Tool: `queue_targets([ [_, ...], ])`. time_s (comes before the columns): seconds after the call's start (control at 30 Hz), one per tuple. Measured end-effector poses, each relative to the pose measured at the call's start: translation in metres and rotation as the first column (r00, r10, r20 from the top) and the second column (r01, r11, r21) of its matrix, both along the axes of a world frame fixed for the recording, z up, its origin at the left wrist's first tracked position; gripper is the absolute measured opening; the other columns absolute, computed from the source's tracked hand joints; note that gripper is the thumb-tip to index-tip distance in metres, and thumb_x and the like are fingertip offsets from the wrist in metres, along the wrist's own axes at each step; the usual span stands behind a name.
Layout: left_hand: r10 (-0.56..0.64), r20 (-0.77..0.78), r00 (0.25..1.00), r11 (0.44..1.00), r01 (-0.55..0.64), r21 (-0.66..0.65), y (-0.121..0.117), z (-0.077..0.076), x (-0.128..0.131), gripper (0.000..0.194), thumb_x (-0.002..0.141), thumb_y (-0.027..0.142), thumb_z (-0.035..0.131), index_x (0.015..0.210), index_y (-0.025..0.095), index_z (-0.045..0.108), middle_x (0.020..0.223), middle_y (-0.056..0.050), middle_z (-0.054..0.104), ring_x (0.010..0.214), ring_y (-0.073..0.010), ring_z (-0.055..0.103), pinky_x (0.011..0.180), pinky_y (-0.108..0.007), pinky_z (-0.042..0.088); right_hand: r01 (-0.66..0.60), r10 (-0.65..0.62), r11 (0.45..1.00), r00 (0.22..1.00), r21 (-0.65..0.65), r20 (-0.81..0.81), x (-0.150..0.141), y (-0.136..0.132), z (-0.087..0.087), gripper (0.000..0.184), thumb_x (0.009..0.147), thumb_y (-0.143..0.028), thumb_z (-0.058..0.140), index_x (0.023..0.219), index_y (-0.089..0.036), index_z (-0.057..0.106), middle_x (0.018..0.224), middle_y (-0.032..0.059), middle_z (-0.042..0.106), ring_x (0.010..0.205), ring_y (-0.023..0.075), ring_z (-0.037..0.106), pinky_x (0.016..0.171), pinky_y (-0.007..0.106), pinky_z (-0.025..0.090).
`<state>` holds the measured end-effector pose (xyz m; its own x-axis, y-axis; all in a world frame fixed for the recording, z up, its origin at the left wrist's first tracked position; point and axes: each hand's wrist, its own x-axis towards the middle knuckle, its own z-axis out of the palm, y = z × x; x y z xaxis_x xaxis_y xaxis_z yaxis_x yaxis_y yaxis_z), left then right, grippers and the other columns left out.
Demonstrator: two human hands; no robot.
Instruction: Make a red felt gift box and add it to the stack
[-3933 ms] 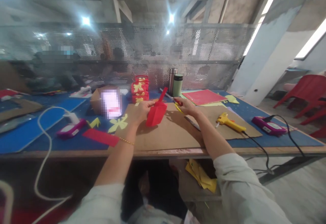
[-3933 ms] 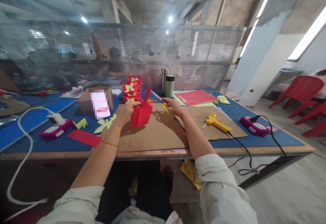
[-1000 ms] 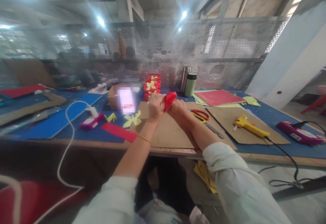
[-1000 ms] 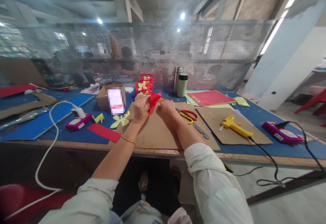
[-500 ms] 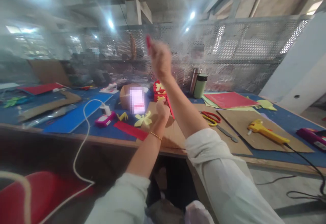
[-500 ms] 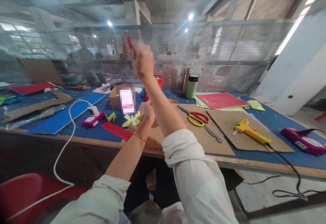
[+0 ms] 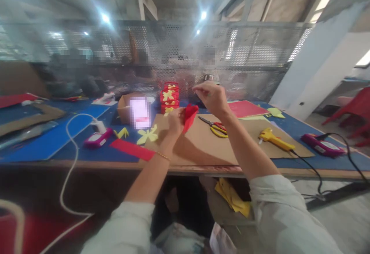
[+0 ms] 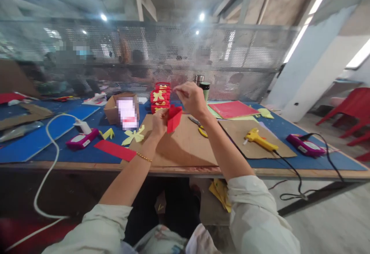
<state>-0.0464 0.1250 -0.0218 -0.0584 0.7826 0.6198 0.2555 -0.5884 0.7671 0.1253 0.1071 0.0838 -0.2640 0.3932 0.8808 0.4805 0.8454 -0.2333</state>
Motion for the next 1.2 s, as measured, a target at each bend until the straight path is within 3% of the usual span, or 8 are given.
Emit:
queue_targets([
  [0.1,0.043,-0.163,0.986,0.978,-0.009,0.208,-0.012,0.008,0.004,0.019,0.092,0.017,0.064,0.089,0.024,0.082,0.093,-0.006,0.078,0.096,-0.0238,0.065,0.09,-0.038,0.051,-0.086,0.089,0.98,0.996,-0.182,0.01,0.036,0.002,-0.027,0.022,0.096,-0.036,0.065,0.093,-0.021,0.081,0.09,0.0073,0.076,0.083,0.0197,0.066,0.079,0.034,0.053],
  [0.23,0.243,-0.421,0.874,0.862,0.004,0.506,-0.025,0.01,0.006,0.024,0.1,0.02,0.059,0.1,0.025,0.083,0.091,-0.006,0.079,0.089,-0.0222,0.065,0.085,-0.036,0.049,-0.238,0.24,0.895,0.97,-0.377,-0.041,0.052,-0.004,-0.055,0.03,0.095,-0.045,0.066,0.096,-0.02,0.083,0.087,0.006,0.076,0.08,0.0176,0.067,0.074,0.03,0.052],
  [0.33,0.328,-0.474,0.817,0.803,0.024,0.596,-0.03,0.01,0.006,0.028,0.103,0.02,0.055,0.107,0.025,0.082,0.09,-0.005,0.079,0.086,-0.0212,0.064,0.081,-0.035,0.047,-0.317,0.293,0.851,0.948,-0.42,-0.122,0.054,-0.008,-0.067,0.033,0.094,-0.049,0.068,0.096,-0.019,0.083,0.087,0.0061,0.076,0.08,0.0174,0.068,0.073,0.029,0.053],
  [0.4,0.341,-0.493,0.801,0.781,0.05,0.622,-0.031,0.011,0.006,0.029,0.104,0.019,0.053,0.111,0.024,0.081,0.088,-0.005,0.078,0.085,-0.021,0.063,0.081,-0.035,0.045,-0.332,0.303,0.855,0.943,-0.398,-0.135,0.056,-0.01,-0.071,0.031,0.093,-0.048,0.07,0.097,-0.02,0.083,0.089,0.0065,0.077,0.082,0.0174,0.068,0.075,0.029,0.053],
  [0.5,0.327,-0.522,0.787,0.778,0.09,0.622,-0.033,0.011,0.007,0.03,0.104,0.017,0.052,0.113,0.024,0.08,0.085,-0.005,0.077,0.085,-0.0208,0.063,0.081,-0.035,0.045,-0.306,0.297,0.887,0.952,-0.346,-0.078,0.059,-0.013,-0.073,0.027,0.094,-0.044,0.07,0.097,-0.021,0.084,0.086,0.0062,0.076,0.078,0.0165,0.066,0.072,0.029,0.052],
  [0.63,0.295,-0.596,0.747,0.821,0.12,0.558,-0.034,0.012,0.006,0.03,0.102,0.018,0.051,0.104,0.023,0.081,0.084,-0.005,0.075,0.086,-0.0209,0.061,0.08,-0.035,0.044,-0.2,0.228,0.935,0.971,-0.294,0.065,0.06,-0.018,-0.074,0.019,0.093,-0.029,0.068,0.098,-0.02,0.083,0.082,0.005,0.076,0.07,0.0153,0.063,0.068,0.027,0.049],
  [0.87,0.203,-0.68,0.704,0.889,0.158,0.429,-0.04,0.017,0.004,0.031,0.101,0.018,0.049,0.102,0.022,0.08,0.085,-0.007,0.074,0.087,-0.0222,0.061,0.085,-0.038,0.045,-0.02,0.072,0.982,0.96,-0.189,0.272,0.055,-0.027,-0.068,0.036,0.083,-0.007,0.059,0.105,-0.023,0.082,0.089,0.0046,0.08,0.078,0.0172,0.067,0.074,0.027,0.048],
  [1.2,0.111,-0.736,0.667,0.9,0.246,0.359,-0.046,0.023,0.004,0.027,0.098,0.016,0.054,0.082,0.02,0.076,0.079,-0.005,0.067,0.078,-0.0188,0.059,0.081,-0.033,0.048,0.073,0.014,0.974,0.924,-0.213,0.382,0.053,-0.037,-0.06,0.019,0.086,-0.013,0.061,0.086,-0.019,0.079,0.081,0.0058,0.077,0.071,0.0156,0.062,0.068,0.027,0.038],
])
